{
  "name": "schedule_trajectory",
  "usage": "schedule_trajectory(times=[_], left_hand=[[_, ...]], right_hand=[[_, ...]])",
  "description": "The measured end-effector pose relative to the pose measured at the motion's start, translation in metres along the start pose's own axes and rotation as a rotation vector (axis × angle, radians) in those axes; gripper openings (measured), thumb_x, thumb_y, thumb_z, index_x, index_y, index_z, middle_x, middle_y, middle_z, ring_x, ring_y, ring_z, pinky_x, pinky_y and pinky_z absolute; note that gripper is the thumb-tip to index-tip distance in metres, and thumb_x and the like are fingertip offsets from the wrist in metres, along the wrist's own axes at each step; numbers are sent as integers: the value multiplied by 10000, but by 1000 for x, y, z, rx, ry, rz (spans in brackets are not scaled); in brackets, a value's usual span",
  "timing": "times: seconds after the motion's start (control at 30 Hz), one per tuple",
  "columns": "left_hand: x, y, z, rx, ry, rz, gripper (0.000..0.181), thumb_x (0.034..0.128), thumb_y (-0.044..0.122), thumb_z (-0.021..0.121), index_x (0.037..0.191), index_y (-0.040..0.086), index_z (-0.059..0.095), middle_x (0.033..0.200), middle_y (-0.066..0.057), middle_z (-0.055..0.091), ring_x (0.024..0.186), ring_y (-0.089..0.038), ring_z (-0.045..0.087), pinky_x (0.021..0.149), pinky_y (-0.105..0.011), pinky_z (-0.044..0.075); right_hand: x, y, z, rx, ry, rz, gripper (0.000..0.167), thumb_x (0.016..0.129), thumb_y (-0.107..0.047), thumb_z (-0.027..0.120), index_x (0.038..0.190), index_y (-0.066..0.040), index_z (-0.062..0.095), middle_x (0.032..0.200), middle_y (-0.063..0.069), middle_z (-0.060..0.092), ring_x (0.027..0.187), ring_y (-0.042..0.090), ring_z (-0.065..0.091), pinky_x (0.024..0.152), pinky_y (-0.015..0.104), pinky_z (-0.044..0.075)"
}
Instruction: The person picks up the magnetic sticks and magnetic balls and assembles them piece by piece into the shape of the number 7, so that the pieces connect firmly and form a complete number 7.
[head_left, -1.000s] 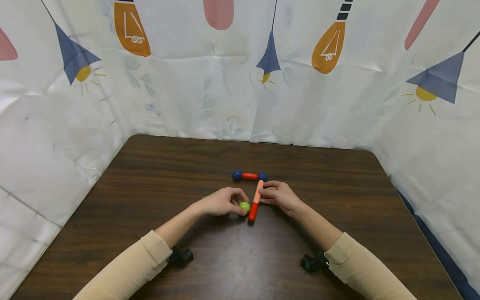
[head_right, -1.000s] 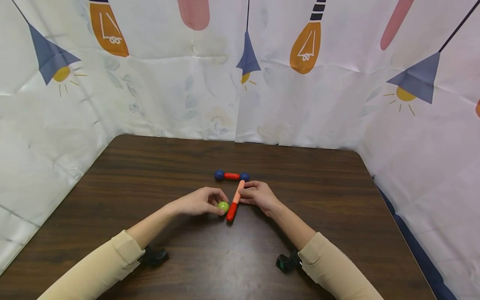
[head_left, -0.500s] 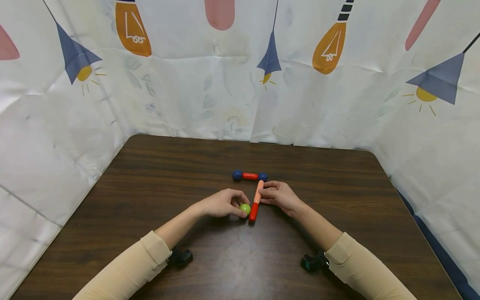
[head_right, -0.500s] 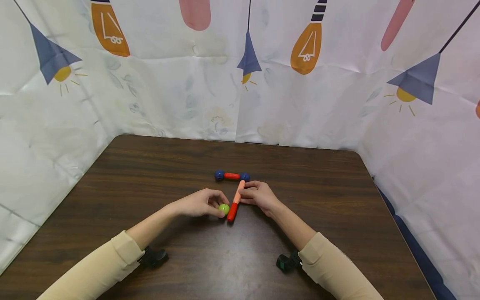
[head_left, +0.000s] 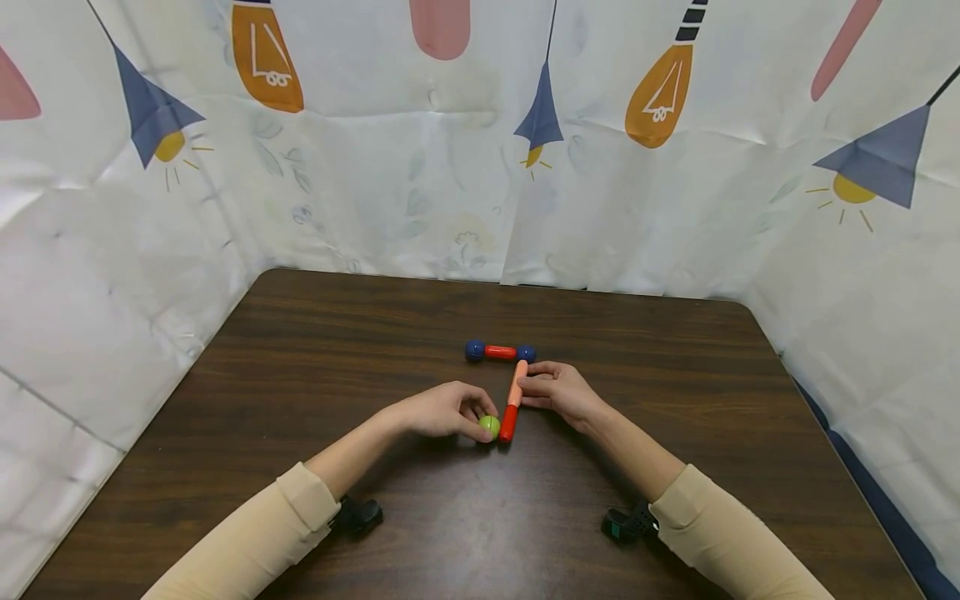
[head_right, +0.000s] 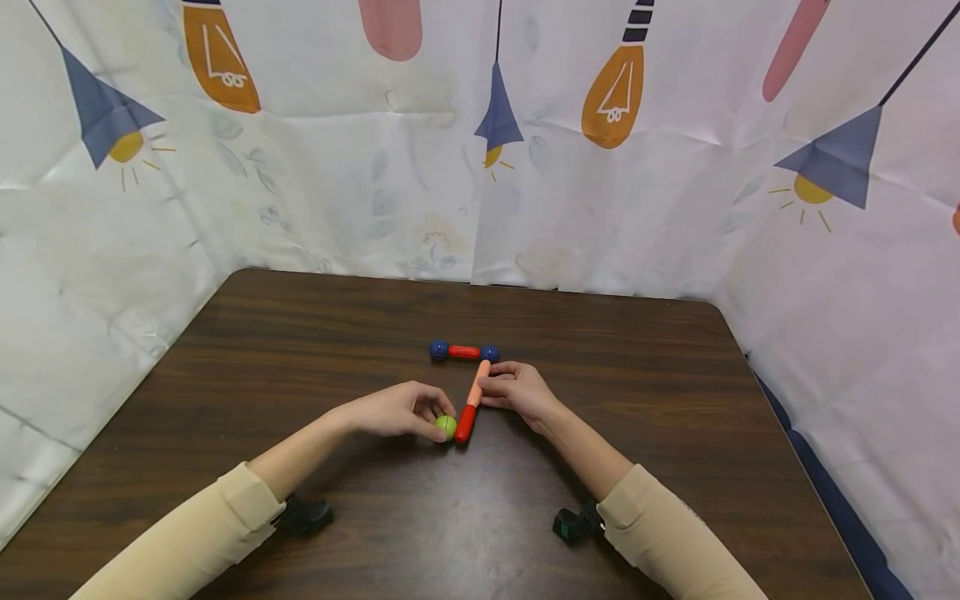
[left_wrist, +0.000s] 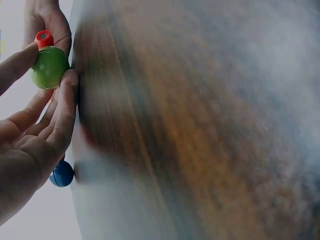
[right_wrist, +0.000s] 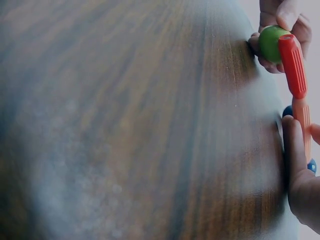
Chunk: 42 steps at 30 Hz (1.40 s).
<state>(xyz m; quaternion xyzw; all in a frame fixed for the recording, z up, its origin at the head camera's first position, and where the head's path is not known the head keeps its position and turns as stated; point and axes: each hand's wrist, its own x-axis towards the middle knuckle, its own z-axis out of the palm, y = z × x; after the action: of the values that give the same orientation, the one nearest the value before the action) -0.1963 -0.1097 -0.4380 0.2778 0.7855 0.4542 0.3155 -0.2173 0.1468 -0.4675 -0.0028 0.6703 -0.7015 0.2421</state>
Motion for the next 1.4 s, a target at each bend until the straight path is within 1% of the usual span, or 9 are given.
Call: schedule_trajectory(times=[0.23,0.4,0.5,0.67,0.77,0.9,1.1,1.27,1.4], left_hand=[[-1,0,1,-16,-8,7,251,919,141,784,1131,37,699,982,-10,698,900,-179,659,812,-295,522],[-1,-2,0,-28,-16,15,257,926,134,775,1144,26,693,1000,-18,701,907,-171,666,822,-293,526],[-2,-4,-1,-50,-23,18,267,931,125,765,1160,14,685,1017,-31,704,918,-172,673,829,-290,528],[-5,-4,0,-90,-44,1,287,939,117,747,1194,5,677,1051,-43,713,944,-177,683,835,-296,531],[-8,-3,0,-102,-44,-15,284,946,133,745,1204,29,685,1072,-36,715,970,-181,679,853,-307,525],[-10,-3,3,-134,-34,-34,287,953,162,749,1212,55,688,1093,-33,716,1012,-196,670,884,-326,513],[-15,-5,7,-221,-19,-50,331,954,182,749,1237,33,664,1092,-56,713,1025,-221,660,894,-333,501],[-19,-5,9,-263,16,-57,346,960,180,742,1251,15,654,1112,-72,702,1023,-224,659,883,-321,506],[-21,-4,12,-288,39,-65,347,962,183,742,1250,11,656,1124,-77,694,1024,-226,658,878,-326,511]], right_hand=[[-1,-1,0,1,4,2,470,1010,-44,645,1410,123,464,1225,211,620,976,200,701,884,340,562],[1,-2,1,7,13,5,488,1008,-49,653,1416,127,450,1217,219,616,956,215,707,881,349,564],[2,-3,1,11,18,7,492,1009,-52,654,1417,126,446,1217,231,614,949,224,712,882,356,565],[2,-3,0,16,14,1,503,1016,-48,640,1433,137,427,1234,249,607,962,226,713,886,360,563],[3,-4,-1,24,16,1,502,1016,-44,638,1435,135,426,1237,251,607,965,226,713,885,356,563],[3,-6,-2,27,20,1,505,1017,-50,637,1432,141,421,1225,247,608,956,223,715,883,351,563],[4,-7,-2,29,19,7,506,1020,-45,630,1435,146,413,1221,237,613,957,214,713,887,352,561],[4,-7,-1,27,32,23,478,1014,-44,644,1420,122,454,1233,214,625,979,204,705,889,347,559],[4,-7,0,26,27,22,475,1014,-47,645,1414,126,455,1225,210,628,979,204,704,893,351,558]])
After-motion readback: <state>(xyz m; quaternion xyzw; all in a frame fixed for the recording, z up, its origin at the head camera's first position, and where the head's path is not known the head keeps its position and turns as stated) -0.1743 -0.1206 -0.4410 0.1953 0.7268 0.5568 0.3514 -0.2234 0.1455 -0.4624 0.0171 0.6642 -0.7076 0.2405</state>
